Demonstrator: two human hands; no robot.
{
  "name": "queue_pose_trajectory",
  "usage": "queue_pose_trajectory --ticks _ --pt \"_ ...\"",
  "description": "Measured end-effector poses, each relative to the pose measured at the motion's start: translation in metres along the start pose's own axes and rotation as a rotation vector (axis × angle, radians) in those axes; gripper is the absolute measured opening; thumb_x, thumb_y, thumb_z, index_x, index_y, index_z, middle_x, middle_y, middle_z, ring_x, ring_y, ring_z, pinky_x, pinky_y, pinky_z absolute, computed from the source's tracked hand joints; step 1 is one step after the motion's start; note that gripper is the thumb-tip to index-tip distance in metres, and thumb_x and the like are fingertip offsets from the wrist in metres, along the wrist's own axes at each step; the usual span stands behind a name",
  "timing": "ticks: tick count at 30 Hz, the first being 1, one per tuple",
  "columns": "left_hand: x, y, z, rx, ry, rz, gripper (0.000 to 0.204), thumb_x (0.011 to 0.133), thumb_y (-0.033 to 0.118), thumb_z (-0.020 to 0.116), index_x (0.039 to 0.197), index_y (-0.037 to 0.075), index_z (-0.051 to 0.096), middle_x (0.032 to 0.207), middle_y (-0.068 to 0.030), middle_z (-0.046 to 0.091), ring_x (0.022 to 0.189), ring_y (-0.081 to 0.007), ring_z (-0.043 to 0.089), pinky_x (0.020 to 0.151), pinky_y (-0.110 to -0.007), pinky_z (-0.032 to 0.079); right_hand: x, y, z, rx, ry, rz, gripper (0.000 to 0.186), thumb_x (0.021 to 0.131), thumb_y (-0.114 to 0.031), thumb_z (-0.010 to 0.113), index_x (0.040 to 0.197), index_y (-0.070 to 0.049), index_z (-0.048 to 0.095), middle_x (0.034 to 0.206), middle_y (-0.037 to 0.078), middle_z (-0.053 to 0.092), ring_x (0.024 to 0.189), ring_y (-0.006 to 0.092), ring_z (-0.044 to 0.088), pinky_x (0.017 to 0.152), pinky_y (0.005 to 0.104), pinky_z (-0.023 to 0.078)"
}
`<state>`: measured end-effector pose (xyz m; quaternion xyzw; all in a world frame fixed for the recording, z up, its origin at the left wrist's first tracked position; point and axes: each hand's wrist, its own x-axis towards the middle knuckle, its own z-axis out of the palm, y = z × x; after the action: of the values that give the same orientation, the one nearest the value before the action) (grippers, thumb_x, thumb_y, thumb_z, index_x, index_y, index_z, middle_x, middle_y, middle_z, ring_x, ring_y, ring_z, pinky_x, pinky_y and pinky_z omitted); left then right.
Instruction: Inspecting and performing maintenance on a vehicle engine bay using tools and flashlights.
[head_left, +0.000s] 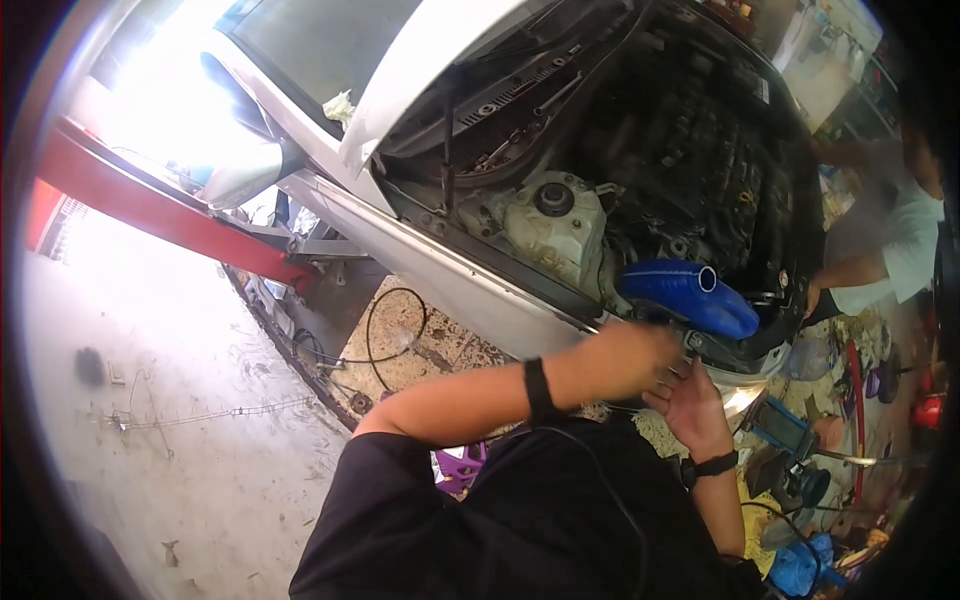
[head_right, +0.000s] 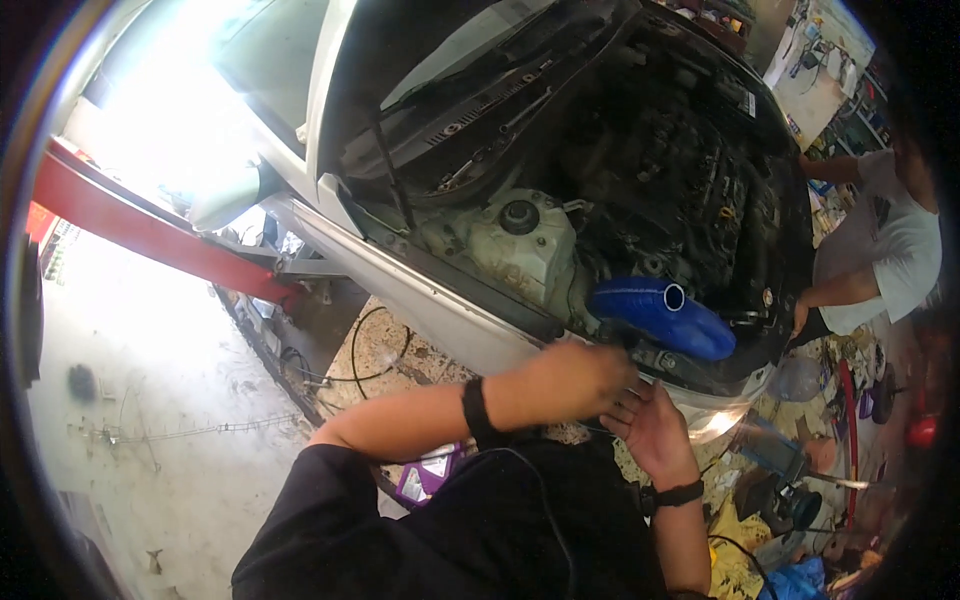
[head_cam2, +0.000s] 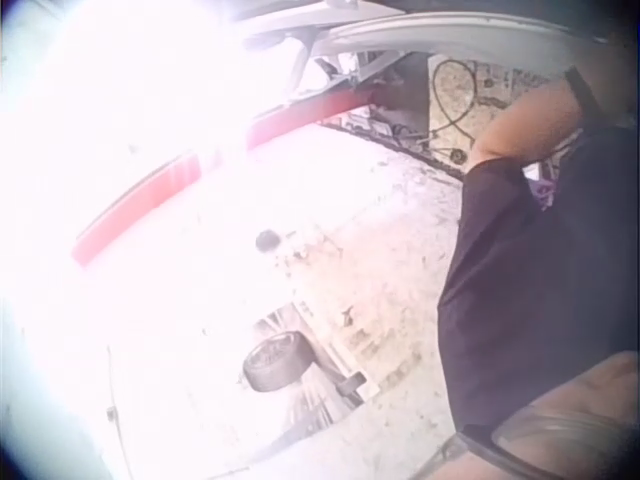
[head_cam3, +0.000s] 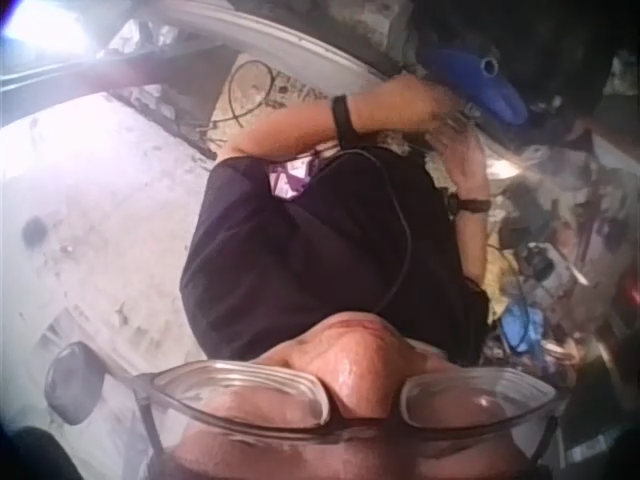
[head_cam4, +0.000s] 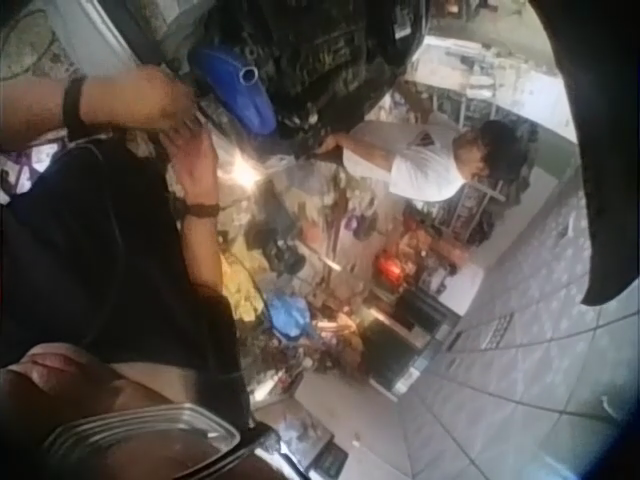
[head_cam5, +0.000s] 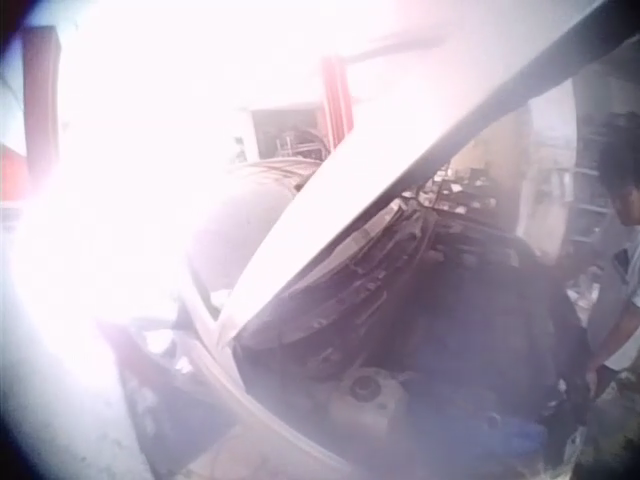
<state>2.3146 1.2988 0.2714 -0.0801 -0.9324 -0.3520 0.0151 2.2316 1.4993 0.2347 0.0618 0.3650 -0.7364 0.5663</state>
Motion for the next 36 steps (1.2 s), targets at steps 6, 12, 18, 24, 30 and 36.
queue_pose_trajectory --ticks 6,12,18,24,30,36 --pt "0.005 0.002 -0.009 -0.129 0.221 0.147 0.035 0.079 0.026 0.067 0.110 0.008 0.066 0.107 -0.0109 0.065 0.097 -0.0306 0.064 0.080 -0.041 0.053 0.007 0.000 0.010 -0.036 0.161 0.022 0.023 0.096 -0.033 0.056 0.106 -0.012 0.056 0.088 0.002 0.055 0.078 0.0144 0.055 0.064 0.0234 0.049" --pt "0.008 -0.227 -0.114 0.909 0.595 -0.682 0.029 0.090 0.023 0.054 0.097 -0.001 0.067 0.098 -0.0201 0.065 0.095 -0.0353 0.064 0.078 -0.044 0.054 -0.048 0.009 -0.033 0.214 0.112 0.147 0.026 0.098 -0.035 0.054 0.100 -0.010 0.058 0.080 0.003 0.049 0.065 0.0103 0.044 0.046 0.0173 0.033" --pt "0.023 -0.289 -0.138 0.625 0.584 -1.034 0.023 0.089 0.020 0.058 0.099 0.004 0.069 0.105 -0.0174 0.066 0.106 -0.0382 0.062 0.083 -0.046 0.056 -0.073 0.024 -0.030 0.288 0.541 0.047 0.024 0.095 -0.034 0.057 0.102 -0.012 0.059 0.088 0.003 0.051 0.079 0.0139 0.050 0.067 0.0259 0.045" --pt "0.029 -0.300 -0.153 0.476 0.527 -1.069 0.021 0.086 0.016 0.059 0.097 0.004 0.072 0.107 -0.0209 0.069 0.104 -0.0384 0.065 0.086 -0.044 0.055 -0.082 0.014 -0.060 0.205 0.445 0.036 0.022 0.090 -0.034 0.062 0.103 -0.017 0.060 0.091 0.002 0.053 0.082 0.0157 0.051 0.070 0.0285 0.045" --pt "0.023 -0.325 -0.150 0.503 0.409 -1.025 0.024 0.087 0.017 0.056 0.098 0.004 0.072 0.106 -0.0200 0.070 0.103 -0.0374 0.066 0.087 -0.045 0.054 -0.078 0.009 -0.072 0.245 0.373 0.077 0.021 0.088 -0.032 0.063 0.103 -0.017 0.059 0.090 0.002 0.052 0.081 0.0162 0.050 0.067 0.0269 0.043" --pt "0.030 -0.300 -0.138 0.543 0.632 -1.039 0.023 0.091 0.014 0.050 0.095 0.002 0.070 0.101 -0.0208 0.068 0.096 -0.0380 0.067 0.082 -0.044 0.056 -0.073 -0.002 -0.065 0.184 0.355 0.058 0.025 0.087 -0.032 0.065 0.105 -0.016 0.057 0.090 0.002 0.051 0.079 0.0158 0.048 0.062 0.0261 0.041"
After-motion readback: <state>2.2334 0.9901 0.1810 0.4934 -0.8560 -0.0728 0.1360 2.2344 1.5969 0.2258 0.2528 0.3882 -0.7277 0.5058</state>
